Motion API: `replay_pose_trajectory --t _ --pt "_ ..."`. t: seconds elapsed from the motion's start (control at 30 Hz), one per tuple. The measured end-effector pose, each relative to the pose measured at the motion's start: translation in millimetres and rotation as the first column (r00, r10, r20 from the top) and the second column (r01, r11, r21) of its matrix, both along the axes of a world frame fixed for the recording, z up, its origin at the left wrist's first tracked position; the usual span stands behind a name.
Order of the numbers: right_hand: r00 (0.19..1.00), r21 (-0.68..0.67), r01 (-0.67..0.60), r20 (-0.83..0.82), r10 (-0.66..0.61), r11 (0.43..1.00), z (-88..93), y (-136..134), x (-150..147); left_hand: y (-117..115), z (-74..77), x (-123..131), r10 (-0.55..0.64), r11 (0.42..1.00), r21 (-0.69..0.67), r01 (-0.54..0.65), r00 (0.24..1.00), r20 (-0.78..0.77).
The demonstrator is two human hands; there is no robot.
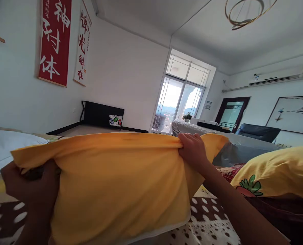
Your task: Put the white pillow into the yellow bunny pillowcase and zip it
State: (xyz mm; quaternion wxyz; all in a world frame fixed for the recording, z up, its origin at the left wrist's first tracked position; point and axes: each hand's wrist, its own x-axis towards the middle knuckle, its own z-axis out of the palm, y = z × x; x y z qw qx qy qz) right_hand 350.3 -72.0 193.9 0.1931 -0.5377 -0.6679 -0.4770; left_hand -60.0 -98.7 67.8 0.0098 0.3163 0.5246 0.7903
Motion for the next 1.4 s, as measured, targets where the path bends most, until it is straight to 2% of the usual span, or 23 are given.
replay_pose_trajectory --t 0.07,0.1,0.17,0.2,0.23,0.27,0.37,0.4,0.47,0.53,0.6,0.7,0.77,0.87,0.93,0.97,1.0,1.03,1.13,1.2,1.3,1.33,1.4 --pt "0.996 -0.167 0.089 0.008 -0.088 0.982 -13.8 14 -5 17 -0.5 -10 -0.060 0.993 -0.099 0.059 0.998 -0.011" --pt "0.992 -0.245 0.129 0.020 -0.128 0.961 -21.9 22 -6 27 -2.3 -15 -0.180 0.967 -0.186 0.174 0.984 -0.016" --pt "0.984 -0.342 0.176 0.047 -0.170 0.923 -35.8 37 -5 43 -8.0 -23 -0.496 0.814 -0.347 0.465 0.868 -0.001" --pt "0.984 -0.356 0.180 0.059 -0.171 0.917 -40.3 43 -5 50 -10.9 -26 -0.601 0.737 -0.378 0.560 0.799 0.012" --pt "0.984 -0.352 0.176 0.068 -0.162 0.919 -43.0 48 -5 54 -13.3 -27 -0.656 0.698 -0.367 0.614 0.755 0.015" --pt "0.986 -0.340 0.163 0.074 -0.147 0.926 -44.1 52 -7 55 -14.8 -27 -0.670 0.698 -0.331 0.635 0.742 0.012" --pt "0.998 -0.300 0.051 0.035 -0.043 0.953 -41.1 55 -24 49 -12.3 -20 -0.554 0.821 -0.141 0.554 0.832 0.043" --pt "1.000 -0.291 -0.028 -0.001 0.029 0.956 -39.4 52 -34 44 -9.3 -16 -0.524 0.846 -0.077 0.527 0.849 0.067" --pt "0.973 -0.281 -0.231 -0.081 0.217 0.931 -35.8 40 -63 31 -1.7 -6 -0.529 0.849 0.050 0.526 0.843 0.097" --pt "0.907 -0.307 -0.420 -0.119 0.403 0.854 -30.8 22 -98 17 5.9 6 -0.576 0.815 0.153 0.559 0.812 0.099" --pt "0.830 -0.372 -0.547 -0.119 0.545 0.750 -22.7 6 -136 2 10.9 19 -0.598 0.793 0.213 0.571 0.797 0.089" --pt "0.725 -0.443 -0.667 -0.201 0.659 0.600 -5.9 -10 -183 -17 11.1 32 -0.579 0.802 0.234 0.550 0.812 0.077" --pt "0.689 -0.497 -0.709 -0.334 0.643 0.501 4.2 -15 -205 -27 8.3 36 -0.551 0.817 0.231 0.528 0.833 0.048" --pt "0.647 -0.583 -0.752 -0.561 0.517 0.308 10.7 -22 -225 -38 7.4 37 -0.491 0.847 0.241 0.474 0.871 0.013" --pt "0.592 -0.570 -0.798 -0.677 0.438 0.197 9.8 -28 -234 -44 11.5 35 -0.454 0.868 0.235 0.438 0.891 0.015" --pt "0.552 -0.537 -0.827 -0.725 0.411 0.163 8.9 -30 -237 -46 14.7 34 -0.451 0.873 0.218 0.436 0.892 0.019" --pt "0.507 -0.489 -0.859 -0.768 0.392 0.152 8.2 -32 -240 -47 18.4 33 -0.465 0.871 0.194 0.452 0.885 0.027" --pt "0.455 -0.425 -0.890 -0.803 0.384 0.165 8.0 -32 -243 -47 22.1 30 -0.491 0.862 0.165 0.479 0.870 0.036" --pt "0.312 -0.207 -0.940 -0.845 0.434 0.271 10.5 -30 -250 -44 31.0 22 -0.573 0.820 0.055 0.570 0.817 0.068" --pt "0.243 -0.095 -0.946 -0.840 0.485 0.310 12.6 -26 -255 -41 34.2 17 -0.625 0.778 0.014 0.628 0.773 0.111" --pt "0.199 -0.076 -0.965 -0.836 0.511 0.251 13.1 -22 -260 -39 35.6 13 -0.710 0.693 0.042 0.719 0.671 0.214" --pt "0.207 -0.100 -0.969 -0.832 0.514 0.228 12.9 -20 -262 -39 35.3 12 -0.712 0.690 0.069 0.720 0.660 0.238" --pt "0.251 -0.159 -0.963 -0.819 0.517 0.216 12.9 -16 -263 -40 33.5 12 -0.651 0.754 0.096 0.649 0.722 0.232"
